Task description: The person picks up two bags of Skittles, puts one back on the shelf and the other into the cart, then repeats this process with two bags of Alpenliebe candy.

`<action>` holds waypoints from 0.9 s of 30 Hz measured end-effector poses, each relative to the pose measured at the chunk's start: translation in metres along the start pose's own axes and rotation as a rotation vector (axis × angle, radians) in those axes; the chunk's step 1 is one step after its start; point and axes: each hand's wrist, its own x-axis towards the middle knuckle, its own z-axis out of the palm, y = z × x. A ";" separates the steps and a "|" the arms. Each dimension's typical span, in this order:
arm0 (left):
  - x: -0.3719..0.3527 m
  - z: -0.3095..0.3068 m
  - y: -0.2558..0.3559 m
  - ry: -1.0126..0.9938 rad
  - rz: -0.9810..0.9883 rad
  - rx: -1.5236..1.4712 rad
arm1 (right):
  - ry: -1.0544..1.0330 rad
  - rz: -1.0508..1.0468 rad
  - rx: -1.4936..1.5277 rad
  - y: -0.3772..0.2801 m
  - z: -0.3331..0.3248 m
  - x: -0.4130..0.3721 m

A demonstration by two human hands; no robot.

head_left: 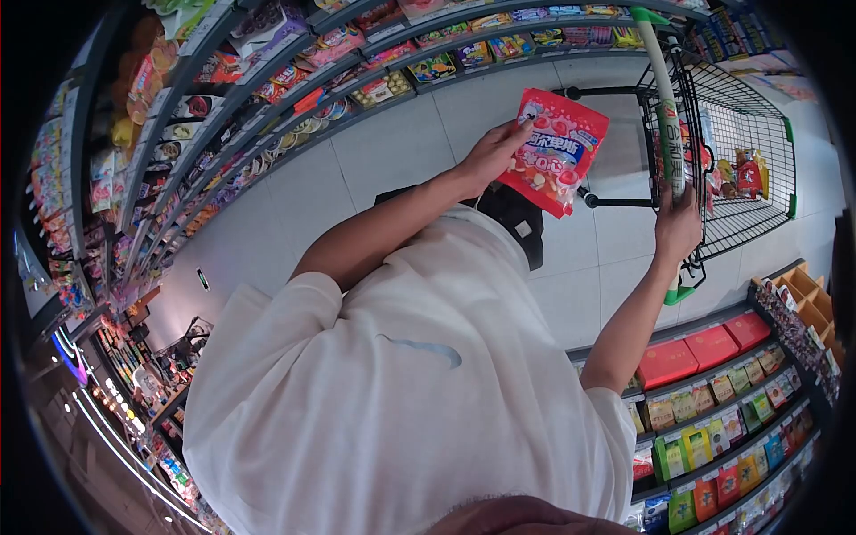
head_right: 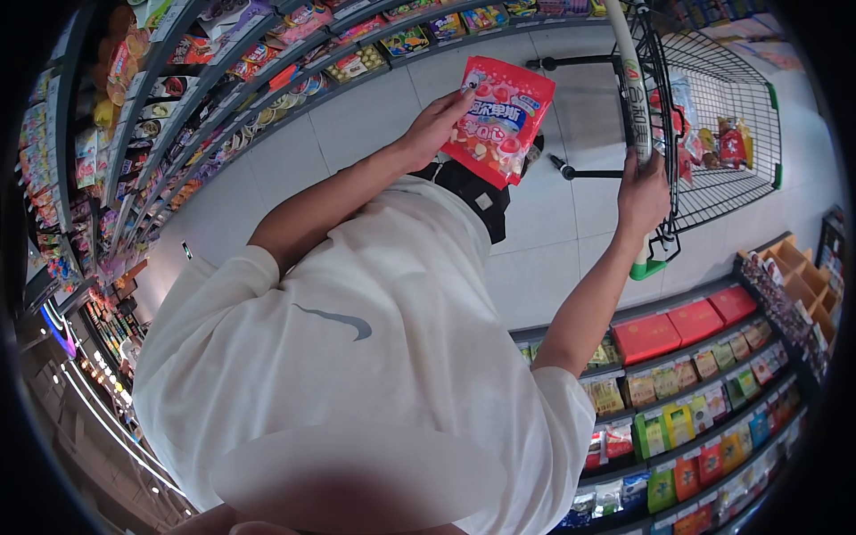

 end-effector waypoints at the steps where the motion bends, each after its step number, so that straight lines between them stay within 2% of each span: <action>1: 0.001 -0.002 -0.003 -0.001 0.001 0.005 | 0.004 -0.002 -0.005 0.001 0.001 0.000; 11: -0.004 -0.009 -0.010 0.043 0.007 0.063 | -0.017 0.017 -0.030 0.004 0.001 0.004; 14: -0.002 -0.015 -0.014 0.033 -0.062 0.049 | -0.012 0.011 -0.020 0.003 0.002 0.003; 17: 0.001 -0.021 -0.020 -0.038 -0.051 0.031 | -0.029 0.028 -0.022 -0.002 -0.004 0.002; 20: 0.000 -0.015 -0.016 0.023 -0.053 0.076 | -0.021 0.033 -0.025 -0.002 -0.004 0.001; 27: 0.007 -0.008 -0.011 -0.016 -0.095 0.052 | 0.019 0.030 -0.026 0.000 0.001 0.001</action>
